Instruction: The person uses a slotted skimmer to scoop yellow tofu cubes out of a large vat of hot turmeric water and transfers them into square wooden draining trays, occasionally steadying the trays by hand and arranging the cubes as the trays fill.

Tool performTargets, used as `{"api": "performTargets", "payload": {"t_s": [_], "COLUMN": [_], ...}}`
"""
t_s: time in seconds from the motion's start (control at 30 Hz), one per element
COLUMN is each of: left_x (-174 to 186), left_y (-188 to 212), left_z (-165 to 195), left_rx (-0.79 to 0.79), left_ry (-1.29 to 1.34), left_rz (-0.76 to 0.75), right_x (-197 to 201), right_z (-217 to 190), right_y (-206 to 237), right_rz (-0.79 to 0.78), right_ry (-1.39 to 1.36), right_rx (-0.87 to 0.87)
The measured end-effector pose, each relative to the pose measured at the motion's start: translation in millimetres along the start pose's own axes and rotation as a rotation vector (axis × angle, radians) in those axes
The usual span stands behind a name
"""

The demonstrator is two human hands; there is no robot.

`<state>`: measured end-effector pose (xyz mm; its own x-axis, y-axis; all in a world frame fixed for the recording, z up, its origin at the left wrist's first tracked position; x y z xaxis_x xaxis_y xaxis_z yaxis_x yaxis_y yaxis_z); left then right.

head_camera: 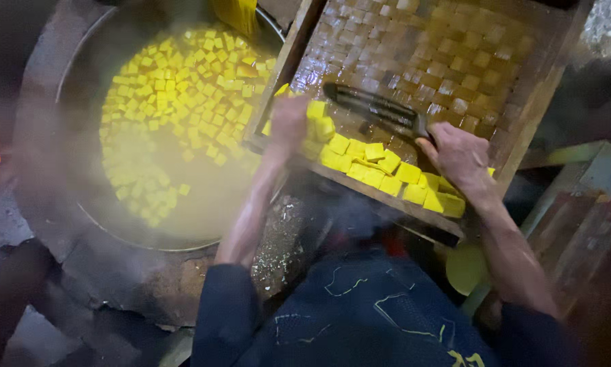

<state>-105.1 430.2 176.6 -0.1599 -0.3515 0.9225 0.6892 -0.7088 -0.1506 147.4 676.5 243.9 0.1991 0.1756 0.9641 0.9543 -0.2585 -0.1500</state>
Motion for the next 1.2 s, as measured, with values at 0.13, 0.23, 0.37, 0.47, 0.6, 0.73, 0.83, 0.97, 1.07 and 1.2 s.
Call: {"api": "performTargets", "payload": {"t_s": [0.13, 0.23, 0.37, 0.47, 0.6, 0.73, 0.83, 0.97, 1.07, 1.2], "left_x": [17, 9, 24, 47, 74, 78, 59, 12, -12, -28], "left_y": [-7, -7, 5, 45, 159, 294, 357, 381, 367, 358], "left_z": [-11, -18, -32, -47, -102, -167, -188, -186, -189, -186], "left_rx": [-0.16, -0.058, 0.137, 0.204, 0.466, 0.985, 1.103, 1.118, 1.073, 0.98], "left_ry": [-0.082, -0.076, 0.215, 0.216, 0.214, 0.099, 0.116, -0.077, -0.096, 0.056], "left_rz": [0.331, 0.151, 0.245, 0.437, 0.678, 0.743, 0.811, 0.733, 0.513, 0.326], "right_x": [-14, -17, -23, -31, -28, -22, -69, -173, -266, -343], "right_z": [-20, -24, -30, -50, -57, -89, -160, -282, -351, -376], "right_y": [-5, -7, -17, -28, -37, -48, -61, -75, -88, -107], "right_rz": [0.004, -0.008, 0.035, 0.096, 0.078, 0.195, -0.043, -0.51, -0.732, -0.737], "right_ry": [0.006, -0.02, -0.003, -0.102, -0.151, -0.37, -0.988, -1.078, -1.019, -0.751], "right_rx": [0.08, 0.079, -0.038, 0.099, -0.018, -0.08, -0.183, 0.017, -0.149, -0.215]}}
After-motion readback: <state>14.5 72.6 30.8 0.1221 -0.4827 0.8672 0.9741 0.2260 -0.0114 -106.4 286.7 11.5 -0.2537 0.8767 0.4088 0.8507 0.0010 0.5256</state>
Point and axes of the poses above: each hand's wrist, its own y-axis away from the middle knuckle, its own x-axis out of the back of the hand, z = x × y, the point moved 4 cm from there along -y, towards the middle knuckle, and after that the axes turned 1 degree about -y, right-handed, at the moved point
